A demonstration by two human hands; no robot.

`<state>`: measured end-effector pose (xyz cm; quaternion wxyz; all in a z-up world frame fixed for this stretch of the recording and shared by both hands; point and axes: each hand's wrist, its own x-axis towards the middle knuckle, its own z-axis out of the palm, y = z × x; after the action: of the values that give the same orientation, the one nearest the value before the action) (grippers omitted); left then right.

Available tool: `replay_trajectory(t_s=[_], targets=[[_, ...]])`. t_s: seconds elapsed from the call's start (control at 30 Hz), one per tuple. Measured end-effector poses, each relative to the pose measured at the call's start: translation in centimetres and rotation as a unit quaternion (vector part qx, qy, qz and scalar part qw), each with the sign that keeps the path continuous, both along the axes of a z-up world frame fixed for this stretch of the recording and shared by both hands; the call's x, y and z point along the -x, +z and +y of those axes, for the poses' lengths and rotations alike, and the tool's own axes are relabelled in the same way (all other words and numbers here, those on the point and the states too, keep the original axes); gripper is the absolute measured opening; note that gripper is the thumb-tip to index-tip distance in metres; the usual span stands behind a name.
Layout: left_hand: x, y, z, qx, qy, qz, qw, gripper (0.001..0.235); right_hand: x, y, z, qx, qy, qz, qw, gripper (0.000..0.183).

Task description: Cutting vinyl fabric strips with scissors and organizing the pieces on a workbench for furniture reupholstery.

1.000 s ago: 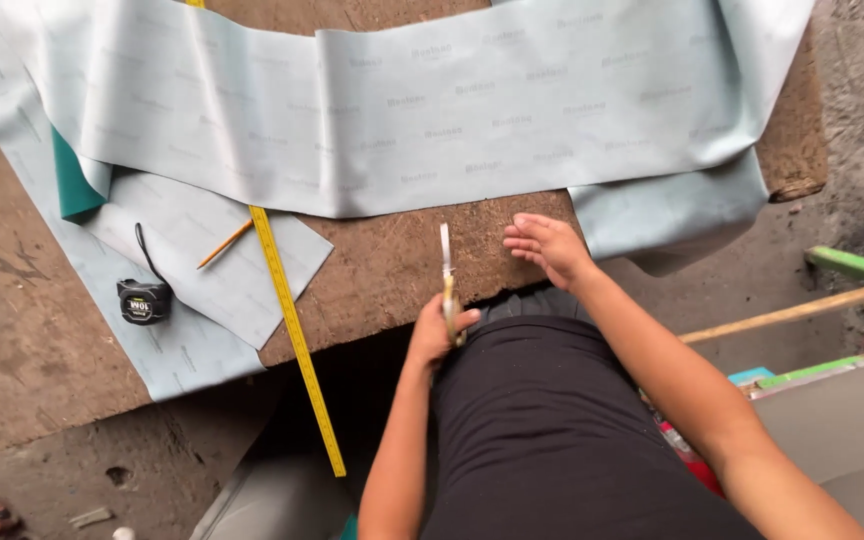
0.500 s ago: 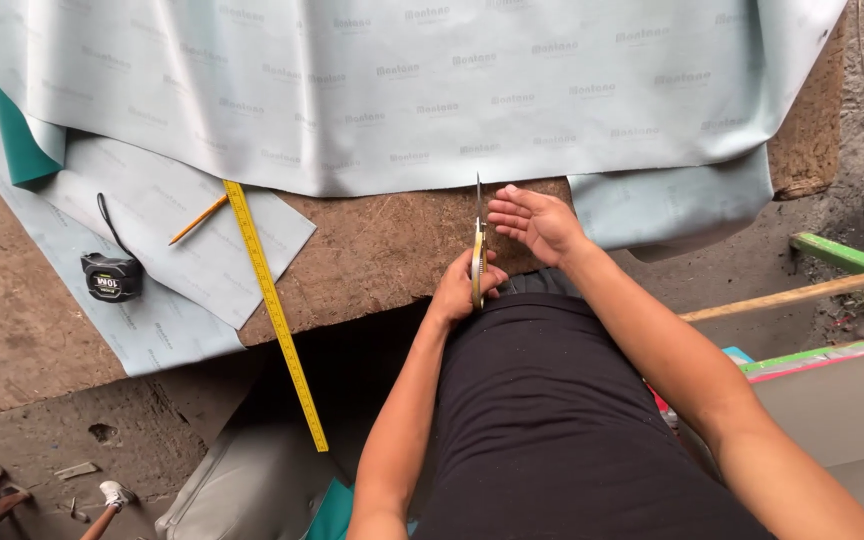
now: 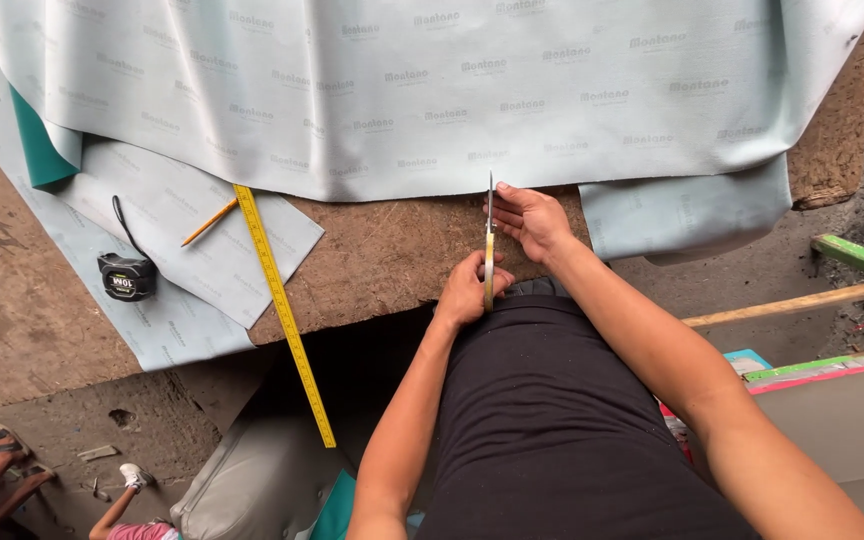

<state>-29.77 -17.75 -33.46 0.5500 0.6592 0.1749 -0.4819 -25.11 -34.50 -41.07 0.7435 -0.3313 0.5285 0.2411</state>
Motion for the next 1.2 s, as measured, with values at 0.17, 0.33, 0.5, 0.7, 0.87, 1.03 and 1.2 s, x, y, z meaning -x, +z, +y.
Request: replay_trajectory(t_s=[0.17,0.33,0.5,0.7,0.87,1.03,1.2], targets=[[-0.5,0.0,-0.1,-0.014,-0.011,0.001,1.000,0.056,-0.3,0.4,0.2,0.011,0.012,0.000,1.000,0.029],[-0.8,-0.1,-0.2,-0.013,0.000,0.006,1.000,0.056,-0.1,0.2,0.1,0.018,0.032,-0.005,0.999,0.027],[-1.3,0.4,-0.4,-0.009,0.008,0.005,1.000,0.059,-0.1,0.2,0.0,0.019,0.046,-0.018,0.999,0.027],[-1.6,-0.6,-0.3,-0.024,-0.013,-0.002,1.000,0.059,-0.6,1.6,0.3,0.023,0.043,-0.028,0.998,0.025],[-1.7,-1.1,-0.2,-0.021,-0.013,-0.002,1.000,0.061,-0.5,1.1,0.3,0.024,0.047,-0.030,0.998,0.024],[-1.7,-1.1,-0.3,-0.021,-0.010,-0.010,1.000,0.061,-0.6,1.4,0.4,0.028,0.048,-0.027,0.998,0.024],[-1.4,-1.4,-0.1,-0.006,-0.007,-0.020,1.000,0.059,-0.4,0.8,0.3,0.030,0.053,-0.029,0.998,0.024]])
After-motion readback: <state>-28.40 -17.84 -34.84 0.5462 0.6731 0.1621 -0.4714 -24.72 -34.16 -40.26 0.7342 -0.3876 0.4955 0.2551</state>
